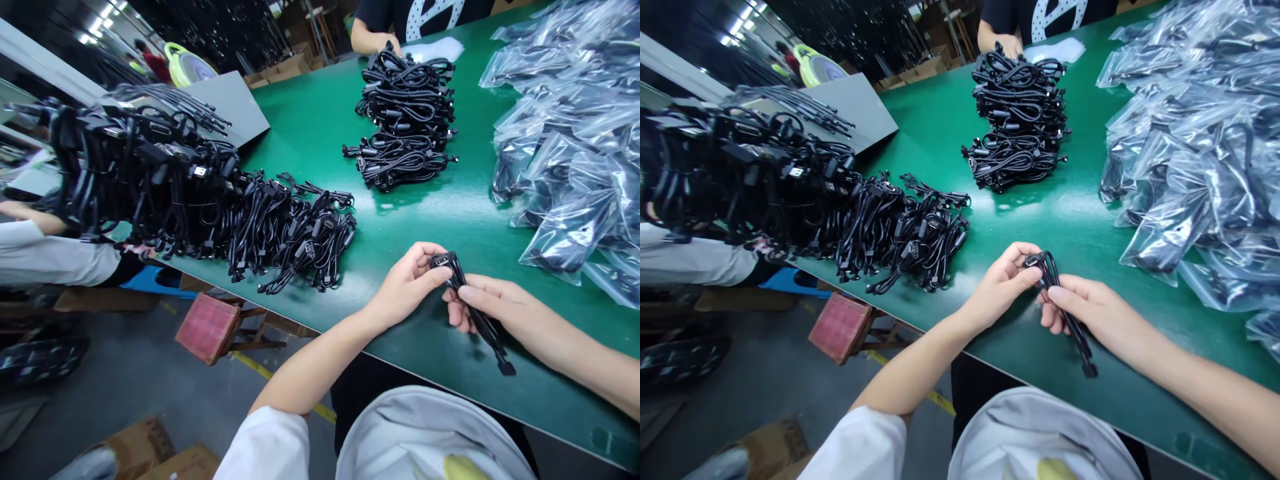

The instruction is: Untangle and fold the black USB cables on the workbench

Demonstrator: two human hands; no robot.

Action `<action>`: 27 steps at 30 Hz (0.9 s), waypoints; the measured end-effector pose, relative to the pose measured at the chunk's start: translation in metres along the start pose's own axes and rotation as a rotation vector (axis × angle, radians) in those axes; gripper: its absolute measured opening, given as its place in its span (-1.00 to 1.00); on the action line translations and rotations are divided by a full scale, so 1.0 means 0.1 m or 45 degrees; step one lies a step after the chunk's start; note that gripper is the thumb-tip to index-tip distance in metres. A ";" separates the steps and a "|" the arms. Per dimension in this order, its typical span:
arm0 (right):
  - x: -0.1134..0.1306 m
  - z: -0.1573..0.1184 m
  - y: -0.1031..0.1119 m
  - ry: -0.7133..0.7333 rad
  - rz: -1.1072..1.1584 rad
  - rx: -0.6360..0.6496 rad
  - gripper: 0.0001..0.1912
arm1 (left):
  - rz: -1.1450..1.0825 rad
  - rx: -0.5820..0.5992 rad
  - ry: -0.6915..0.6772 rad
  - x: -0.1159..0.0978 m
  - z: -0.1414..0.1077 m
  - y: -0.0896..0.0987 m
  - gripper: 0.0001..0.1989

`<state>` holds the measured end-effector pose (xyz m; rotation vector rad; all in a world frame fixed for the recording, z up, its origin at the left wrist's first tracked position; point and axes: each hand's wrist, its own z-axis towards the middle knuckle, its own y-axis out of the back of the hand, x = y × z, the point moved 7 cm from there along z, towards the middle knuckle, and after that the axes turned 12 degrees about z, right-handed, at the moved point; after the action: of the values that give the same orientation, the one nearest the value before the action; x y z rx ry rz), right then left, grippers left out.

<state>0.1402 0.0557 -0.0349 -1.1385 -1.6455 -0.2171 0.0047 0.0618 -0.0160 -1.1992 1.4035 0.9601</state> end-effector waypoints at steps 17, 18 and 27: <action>0.18 0.06 0.28 0.379 0.715 -0.269 -0.96 | 0.723 0.287 0.088 0.13 -0.17 -0.23 -0.72; 0.19 0.06 0.30 0.390 0.716 -0.269 -0.98 | 0.771 0.229 0.049 0.10 -0.17 -0.20 -0.75; 0.40 -0.05 0.24 0.447 0.503 -0.061 -0.85 | 0.800 -0.304 -0.193 -0.05 -0.11 0.17 -0.81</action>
<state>0.1627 0.0871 -0.0088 -1.3506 -1.0902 -0.1888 -0.0140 0.0555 -0.0097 -0.8289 1.6060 1.6551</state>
